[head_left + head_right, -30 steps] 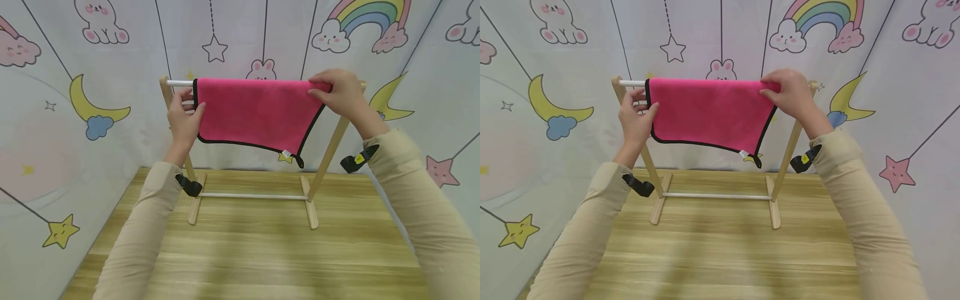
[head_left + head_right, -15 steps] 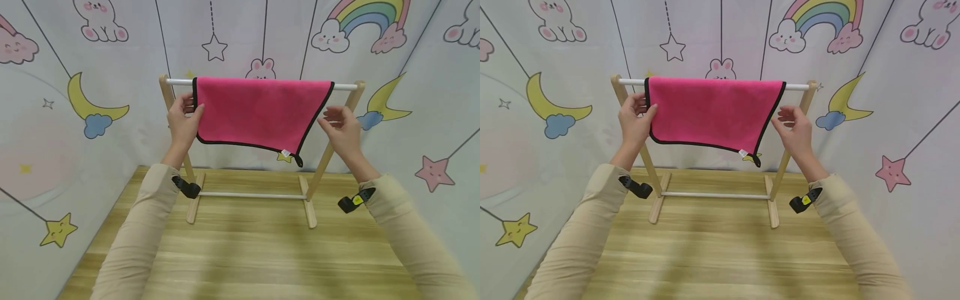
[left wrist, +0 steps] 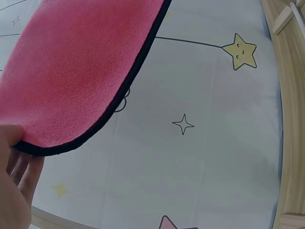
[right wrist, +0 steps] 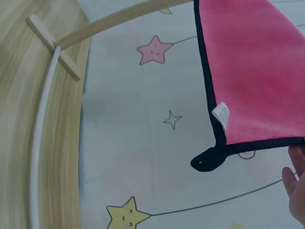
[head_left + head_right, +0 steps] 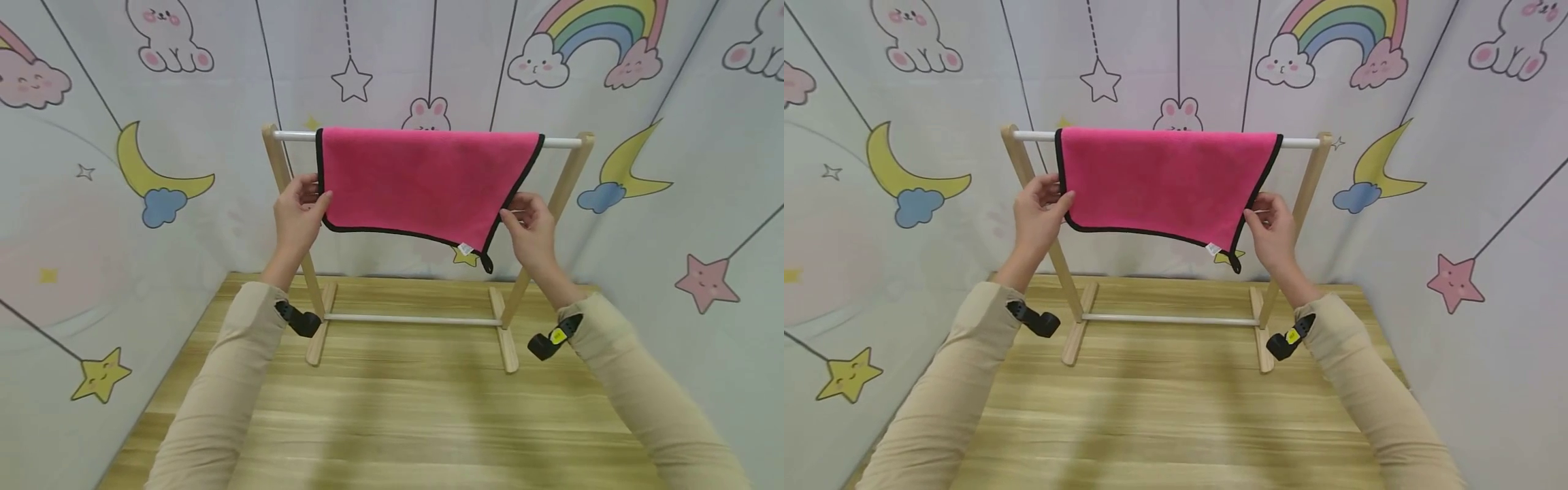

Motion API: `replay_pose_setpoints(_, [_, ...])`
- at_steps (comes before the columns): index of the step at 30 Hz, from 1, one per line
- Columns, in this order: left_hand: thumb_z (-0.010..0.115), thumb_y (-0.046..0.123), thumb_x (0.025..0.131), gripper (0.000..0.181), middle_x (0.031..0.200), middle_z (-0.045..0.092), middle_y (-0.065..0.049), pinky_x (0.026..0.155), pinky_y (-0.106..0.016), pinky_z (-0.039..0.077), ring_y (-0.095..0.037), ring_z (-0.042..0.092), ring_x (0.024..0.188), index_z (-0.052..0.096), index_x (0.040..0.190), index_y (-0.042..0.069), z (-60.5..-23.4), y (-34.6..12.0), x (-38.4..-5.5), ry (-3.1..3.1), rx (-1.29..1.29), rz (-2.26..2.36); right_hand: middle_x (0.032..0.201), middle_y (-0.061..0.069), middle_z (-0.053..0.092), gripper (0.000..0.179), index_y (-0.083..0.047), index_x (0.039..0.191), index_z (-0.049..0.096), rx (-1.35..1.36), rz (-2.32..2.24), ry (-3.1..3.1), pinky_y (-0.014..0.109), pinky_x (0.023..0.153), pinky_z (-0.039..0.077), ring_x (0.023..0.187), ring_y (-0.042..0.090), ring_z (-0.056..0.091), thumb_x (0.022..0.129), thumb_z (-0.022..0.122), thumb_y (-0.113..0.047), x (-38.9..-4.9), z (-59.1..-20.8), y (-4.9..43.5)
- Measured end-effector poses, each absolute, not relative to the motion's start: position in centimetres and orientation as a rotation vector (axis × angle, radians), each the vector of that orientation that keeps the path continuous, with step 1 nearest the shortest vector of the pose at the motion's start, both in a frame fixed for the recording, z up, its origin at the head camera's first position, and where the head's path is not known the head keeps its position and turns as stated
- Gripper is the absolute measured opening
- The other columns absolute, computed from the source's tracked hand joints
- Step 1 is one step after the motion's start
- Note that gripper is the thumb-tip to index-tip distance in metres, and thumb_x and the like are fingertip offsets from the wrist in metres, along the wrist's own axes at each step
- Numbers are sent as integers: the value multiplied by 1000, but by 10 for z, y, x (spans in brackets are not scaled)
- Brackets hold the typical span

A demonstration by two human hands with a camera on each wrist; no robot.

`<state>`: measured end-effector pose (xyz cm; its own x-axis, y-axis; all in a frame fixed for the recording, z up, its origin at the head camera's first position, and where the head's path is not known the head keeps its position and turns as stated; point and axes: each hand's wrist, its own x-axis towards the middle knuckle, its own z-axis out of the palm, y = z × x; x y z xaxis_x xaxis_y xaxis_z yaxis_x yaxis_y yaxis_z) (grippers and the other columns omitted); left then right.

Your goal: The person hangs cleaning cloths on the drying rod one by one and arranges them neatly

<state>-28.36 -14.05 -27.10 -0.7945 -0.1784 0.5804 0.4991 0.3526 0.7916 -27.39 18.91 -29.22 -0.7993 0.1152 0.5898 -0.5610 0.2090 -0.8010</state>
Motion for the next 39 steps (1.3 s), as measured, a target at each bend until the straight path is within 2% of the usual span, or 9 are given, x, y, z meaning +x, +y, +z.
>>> replay_pose_setpoints(6, [61, -2, 83, 28, 96, 61, -26, 64, -9, 45, -2, 53, 72, 56, 109, -12, -260, -134, -270, -1967, -297, -1492, 80, -3, 55, 17, 17, 100, 52, 448, 1591, -1917, 12, 66, 49, 66, 5, 54, 84, 52, 12, -267, -277, 191])
replay_pose_setpoints(13, [64, 4, 82, 27, 92, 63, -20, 66, -13, 47, -2, 55, 69, 61, 106, -8, -260, -133, -286, -1849, -309, -1557, 82, -2, 58, 17, -3, 95, 61, 438, 1644, -1852, 14, 67, 50, 68, 8, 54, 85, 52, 7, -277, -242, 212])
replay_pose_setpoints(18, [65, 6, 82, 27, 91, 63, -17, 69, -16, 48, -5, 56, 70, 61, 105, -7, -259, -126, -290, -1813, -323, -1586, 83, -3, 60, 15, -9, 98, 61, 291, 1666, -1928, 12, 64, 49, 70, 6, 57, 86, 57, -1, -286, -233, 222])
replay_pose_setpoints(24, [65, 8, 83, 30, 94, 62, -15, 66, -15, 52, -7, 58, 74, 59, 110, -4, -270, -123, -291, -1905, -274, -1656, 82, -10, 59, 22, -3, 107, 54, 238, 1606, -2209, 11, 67, 48, 74, 1, 57, 86, 59, -10, -283, -261, 222])
replay_pose_setpoints(27, [65, 8, 82, 32, 97, 62, -17, 67, -15, 52, -6, 58, 76, 57, 111, -3, -276, -124, -291, -1974, -265, -1640, 81, -10, 59, 20, -1, 104, 55, 250, 1607, -2217, 10, 65, 47, 72, 2, 57, 86, 59, -8, -283, -276, 223])
replay_pose_setpoints(32, [65, 3, 82, 28, 97, 62, -20, 64, -15, 52, -4, 56, 74, 58, 106, -8, -283, -127, -292, -2020, -274, -1610, 80, -6, 60, 10, -1, 95, 59, 268, 1565, -2194, 11, 62, 44, 71, 3, 53, 85, 60, -5, -281, -288, 228])
replay_pose_setpoints(39, [64, 2, 82, 25, 95, 63, -22, 63, -14, 52, -1, 56, 71, 58, 104, -9, -294, -131, -297, -2043, -265, -1604, 81, -4, 61, 20, 9, 99, 57, 258, 1447, -2250, 10, 60, 44, 70, 1, 52, 85, 60, -5, -283, -299, 229])
